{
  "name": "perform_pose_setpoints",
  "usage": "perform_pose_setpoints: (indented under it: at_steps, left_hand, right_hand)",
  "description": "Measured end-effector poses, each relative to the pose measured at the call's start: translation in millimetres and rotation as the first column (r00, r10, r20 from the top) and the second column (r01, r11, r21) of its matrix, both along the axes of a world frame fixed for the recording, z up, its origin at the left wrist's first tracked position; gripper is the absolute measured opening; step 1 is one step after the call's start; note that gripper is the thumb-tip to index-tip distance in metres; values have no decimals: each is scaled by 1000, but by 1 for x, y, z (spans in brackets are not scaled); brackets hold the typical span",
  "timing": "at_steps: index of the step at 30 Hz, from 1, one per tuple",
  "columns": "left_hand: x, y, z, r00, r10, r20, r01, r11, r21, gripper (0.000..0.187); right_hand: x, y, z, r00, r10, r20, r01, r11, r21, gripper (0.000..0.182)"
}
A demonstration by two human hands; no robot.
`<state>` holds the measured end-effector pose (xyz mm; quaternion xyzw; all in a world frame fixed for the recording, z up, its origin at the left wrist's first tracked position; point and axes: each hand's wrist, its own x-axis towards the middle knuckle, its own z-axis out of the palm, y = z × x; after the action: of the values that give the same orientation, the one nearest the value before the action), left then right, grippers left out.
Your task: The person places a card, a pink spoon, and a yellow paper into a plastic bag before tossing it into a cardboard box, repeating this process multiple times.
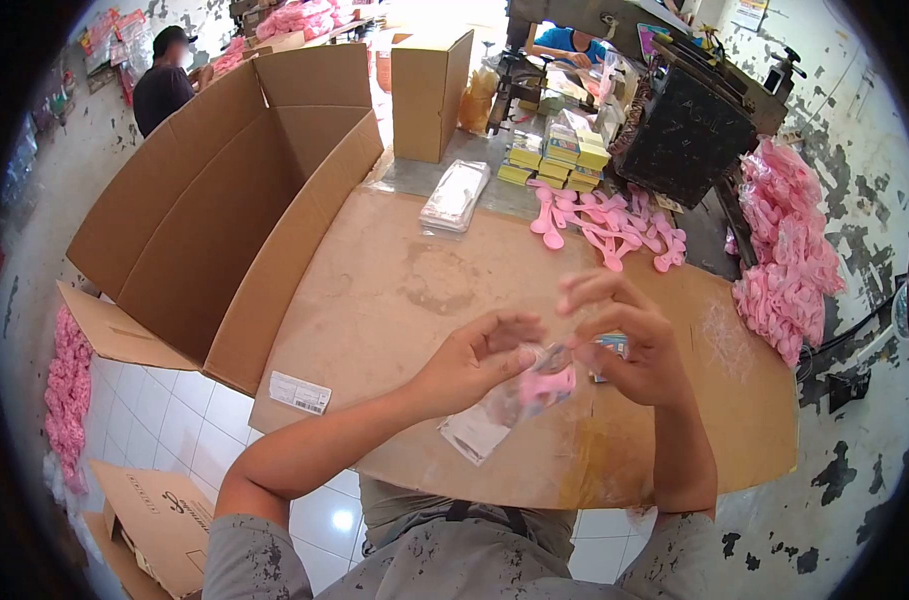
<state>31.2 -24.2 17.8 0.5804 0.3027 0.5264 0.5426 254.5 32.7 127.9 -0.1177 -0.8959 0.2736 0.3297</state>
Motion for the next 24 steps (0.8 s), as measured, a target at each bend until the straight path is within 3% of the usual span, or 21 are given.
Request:
perform_pose_setpoints:
  at_steps: [1, 2, 4, 8, 14, 17, 20, 24]
  left_hand:
    - [4, -1, 2, 991, 125, -55, -117, 984, 138, 37]
    - [2, -3, 6, 983, 137, -125, -106, 969, 225, 39]
    - [-8, -6, 19, 948, 175, -267, -59, 919, 391, 43]
    - [-6, -13, 25, 955, 99, -280, 10, 932, 363, 47]
    - [-5, -14, 23, 983, 53, -178, -14, 977, 215, 40]
    - [-5, -15, 21, 991, 21, -132, -5, 993, 115, 38]
    - [-3, -17, 20, 993, 53, -104, -44, 995, 84, 39]
    - [-4, -18, 14, 973, 118, -200, -90, 985, 147, 42]
  right_hand:
    - [-5, -9, 20, 992, -92, 87, 71, 974, 215, 11]
    - [-7, -15, 30, 969, -198, 149, 118, 897, 426, 12]
    - [-7, -18, 32, 951, -256, 174, 180, 915, 362, 12]
    - [-10, -26, 27, 941, -308, 139, 304, 951, 54, 13]
    - [-13, -24, 14, 947, -285, 149, 289, 957, -6, 14]
    - [-18, -24, 5, 904, -426, -40, 428, 898, 104, 17]
    - [-20, -15, -3, 918, -374, -135, 382, 738, 556, 21]
    - [-31, -24, -9, 914, -405, -25, 311, 661, 682, 23]
